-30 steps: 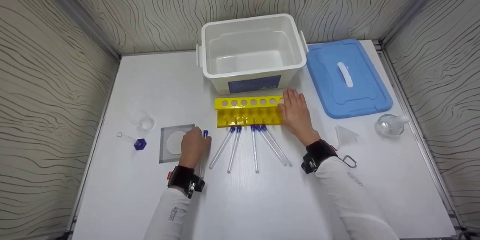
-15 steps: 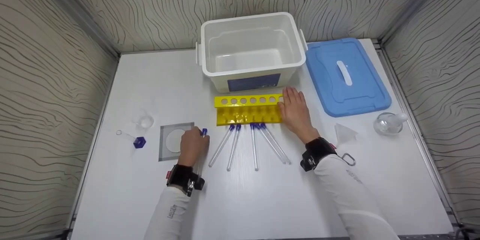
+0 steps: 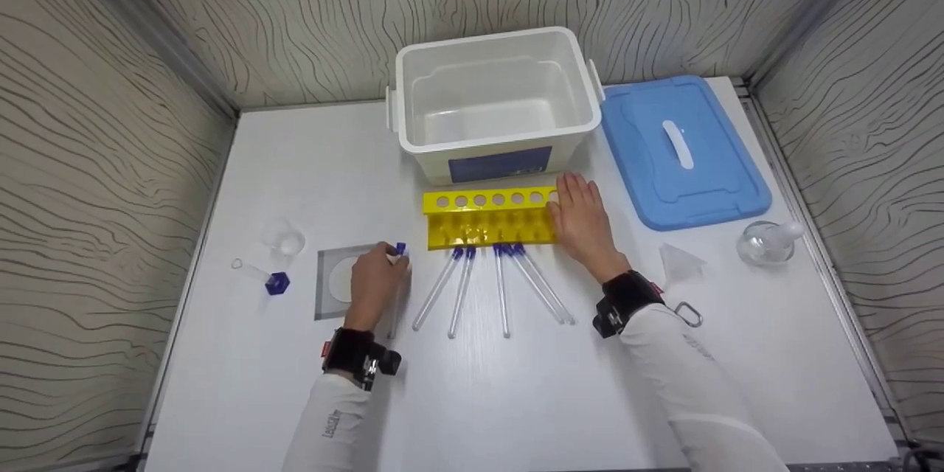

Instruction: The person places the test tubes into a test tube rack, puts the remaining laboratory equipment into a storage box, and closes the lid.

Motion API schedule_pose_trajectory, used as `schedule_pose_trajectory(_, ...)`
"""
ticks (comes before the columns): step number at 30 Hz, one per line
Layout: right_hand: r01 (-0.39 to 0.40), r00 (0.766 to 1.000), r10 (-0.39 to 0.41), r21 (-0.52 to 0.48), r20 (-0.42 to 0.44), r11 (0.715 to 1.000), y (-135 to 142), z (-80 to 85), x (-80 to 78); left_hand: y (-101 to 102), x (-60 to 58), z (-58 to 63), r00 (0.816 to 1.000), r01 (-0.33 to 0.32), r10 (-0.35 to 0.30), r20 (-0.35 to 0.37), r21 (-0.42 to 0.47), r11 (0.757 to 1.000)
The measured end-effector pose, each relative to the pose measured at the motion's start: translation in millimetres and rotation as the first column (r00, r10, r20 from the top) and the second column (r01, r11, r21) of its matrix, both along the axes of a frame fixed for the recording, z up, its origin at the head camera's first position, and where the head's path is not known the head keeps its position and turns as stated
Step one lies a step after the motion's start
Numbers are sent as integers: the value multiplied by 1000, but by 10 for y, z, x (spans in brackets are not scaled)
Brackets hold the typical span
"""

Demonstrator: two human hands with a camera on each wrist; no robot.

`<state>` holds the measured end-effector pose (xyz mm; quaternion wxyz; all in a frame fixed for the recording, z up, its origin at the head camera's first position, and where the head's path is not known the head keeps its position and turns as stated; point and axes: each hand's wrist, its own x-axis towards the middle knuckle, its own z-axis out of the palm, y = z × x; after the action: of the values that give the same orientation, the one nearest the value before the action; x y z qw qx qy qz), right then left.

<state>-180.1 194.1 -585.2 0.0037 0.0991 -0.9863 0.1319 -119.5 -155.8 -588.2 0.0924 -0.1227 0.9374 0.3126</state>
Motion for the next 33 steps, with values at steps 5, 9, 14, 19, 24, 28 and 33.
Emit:
schedule_pose_trajectory(5,-1,1000,1,-3,-2,1000,2,4,-10,28,-46,142,1000,-9,9,-20,19,1000)
schedule_pose_trajectory(9,-12,999,11,-13,-49,1000,9,-3,-10,72,-74,245,994,-10,12,-107,18,1000)
schedule_pose_trajectory(14,-25,994,23,-17,-106,1000,8,-5,2,135,-89,369,970,-1,8,-244,29,1000)
schedule_pose_trajectory(19,-8,998,7,-14,-60,1000,1,-1,12,199,-134,498,942,6,21,-335,80,997)
schedule_pose_trajectory(24,2,1000,-3,-7,-28,1000,7,8,9,277,-226,629,911,22,40,-411,144,989)
schedule_pose_trajectory(28,1,1000,-1,-8,-27,1000,5,5,9,327,-295,740,876,55,33,-482,167,984)
schedule_pose_trajectory(33,-1,1000,1,-11,-7,1000,5,7,-2,389,-369,894,830,104,0,-557,155,982)
